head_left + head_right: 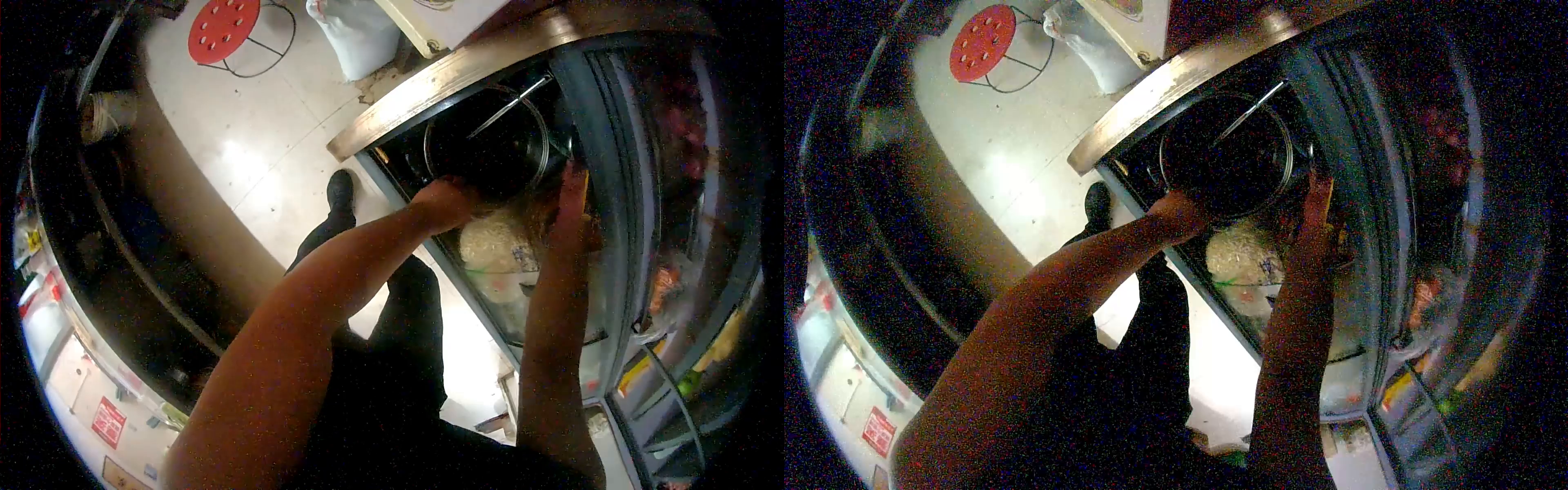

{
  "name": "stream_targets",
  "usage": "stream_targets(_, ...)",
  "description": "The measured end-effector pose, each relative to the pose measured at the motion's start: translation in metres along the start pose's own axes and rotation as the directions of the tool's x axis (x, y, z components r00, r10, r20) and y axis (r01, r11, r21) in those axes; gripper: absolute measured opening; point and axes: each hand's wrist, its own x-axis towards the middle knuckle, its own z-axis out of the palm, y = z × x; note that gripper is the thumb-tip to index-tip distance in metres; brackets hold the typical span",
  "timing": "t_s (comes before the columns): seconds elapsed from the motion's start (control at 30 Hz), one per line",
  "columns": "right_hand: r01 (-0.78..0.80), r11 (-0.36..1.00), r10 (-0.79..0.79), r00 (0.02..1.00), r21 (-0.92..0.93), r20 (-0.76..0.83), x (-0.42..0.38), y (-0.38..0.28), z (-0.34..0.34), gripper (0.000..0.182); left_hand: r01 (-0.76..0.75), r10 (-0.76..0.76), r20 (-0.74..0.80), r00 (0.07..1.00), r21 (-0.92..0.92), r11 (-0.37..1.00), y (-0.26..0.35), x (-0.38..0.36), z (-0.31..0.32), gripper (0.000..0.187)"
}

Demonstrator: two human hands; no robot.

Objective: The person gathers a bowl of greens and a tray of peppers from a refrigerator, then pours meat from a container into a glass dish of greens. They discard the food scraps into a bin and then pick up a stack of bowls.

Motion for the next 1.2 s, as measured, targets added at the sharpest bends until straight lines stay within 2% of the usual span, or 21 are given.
stream_targets(0.07,0.013,1.0,-0.013,1.0,0.008,-0.007,0.013,0.001,0.011,0.031,-0.155,0.178,-0.13,0.975,0.169,0.973,-0.023,0.015,0.025,0.038)
stream_targets(0.2,0.019,1.0,-0.018,0.999,0.016,-0.044,0.035,0.007,0.033,0.031,-0.145,0.172,-0.121,0.978,0.201,0.969,-0.034,0.025,0.035,0.039)
stream_targets(0.3,0.005,1.0,-0.005,0.997,0.006,-0.082,0.043,0.016,0.041,0.03,-0.19,0.205,-0.133,0.97,0.123,0.974,-0.032,0.02,0.028,0.038)
stream_targets(0.37,-0.007,1.0,0.006,0.994,-0.006,-0.106,0.043,0.02,0.043,0.029,-0.082,0.086,-0.041,0.995,0.099,0.992,-0.026,0.016,0.019,0.038)
stream_targets(0.4,-0.015,1.0,0.013,0.993,-0.011,-0.115,0.043,0.022,0.044,0.029,-0.08,0.085,-0.043,0.995,0.095,0.992,-0.028,0.017,0.02,0.038)
stream_targets(0.47,-0.036,0.999,0.033,0.991,-0.024,-0.128,0.042,0.021,0.045,0.029,-0.18,0.195,-0.097,0.976,0.141,0.974,-0.031,0.017,0.021,0.036)
stream_targets(0.57,-0.058,0.998,0.051,0.989,-0.041,-0.139,0.04,0.019,0.046,0.028,-0.116,0.128,-0.052,0.99,0.184,0.976,-0.026,0.018,0.019,0.035)
stream_targets(0.7,-0.076,0.995,0.063,0.984,-0.072,-0.165,0.034,0.013,0.05,0.027,-0.113,0.118,-0.027,0.993,0.135,0.984,-0.021,0.011,0.009,0.033)
stream_targets(0.77,-0.081,0.992,0.061,0.98,-0.097,-0.189,0.022,0.009,0.052,0.027,-0.207,0.212,-0.005,0.977,0.202,0.957,-0.025,0.014,0.011,0.032)
stream_targets(0.87,-0.097,0.985,0.057,0.962,-0.14,-0.268,-0.017,0.002,0.064,0.026,-0.243,0.254,-0.034,0.966,0.198,0.95,-0.021,0.01,0.006,0.031)
stream_targets(0.9,-0.111,0.98,0.055,0.949,-0.166,-0.31,-0.037,0.002,0.069,0.026,-0.249,0.26,-0.033,0.965,0.192,0.949,-0.014,0.003,-0.002,0.031)
stream_targets(0.93,-0.137,0.969,0.055,0.931,-0.204,-0.361,-0.057,0.002,0.075,0.026,-0.247,0.253,-0.045,0.966,0.105,0.963,-0.004,-0.007,-0.017,0.03)
stream_targets(1.0,-0.211,0.891,0.017,0.901,-0.403,-0.434,-0.102,0.003,0.077,0.025,-0.251,0.252,-0.052,0.966,0.02,0.968,-0.003,-0.01,-0.021,0.029)
stream_targets(1.03,-0.147,0.627,-0.093,0.961,-0.765,-0.261,-0.127,0.005,0.047,0.035,-0.274,0.304,-0.084,0.949,0.258,0.927,-0.013,0.0,-0.009,0.028)
stream_targets(1.07,-0.218,0.475,-0.04,0.963,-0.852,-0.268,-0.154,0.001,0.043,0.04,-0.27,0.361,-0.105,0.927,0.481,0.834,-0.024,0.007,0.004,0.029)
stream_targets(1.1,-0.266,0.304,0.014,0.961,-0.915,-0.275,-0.18,-0.002,0.039,0.045,-0.277,0.366,-0.101,0.925,0.481,0.832,-0.035,0.012,0.016,0.029)
stream_targets(1.13,-0.353,0.322,0.022,0.93,-0.878,-0.366,-0.203,-0.007,0.034,0.043,-0.169,0.382,-0.291,0.877,0.558,0.812,-0.047,0.015,0.028,0.035)
stream_targets(1.17,-0.436,0.342,0.03,0.89,-0.832,-0.454,-0.225,-0.013,0.028,0.042,-0.046,0.403,-0.465,0.788,0.608,0.792,-0.05,0.015,0.033,0.044)
stream_targets(1.2,-0.406,0.345,-0.035,0.895,-0.846,-0.444,-0.239,-0.012,-0.016,0.04,-0.051,0.407,-0.463,0.787,0.609,0.792,-0.042,0.009,0.031,0.044)
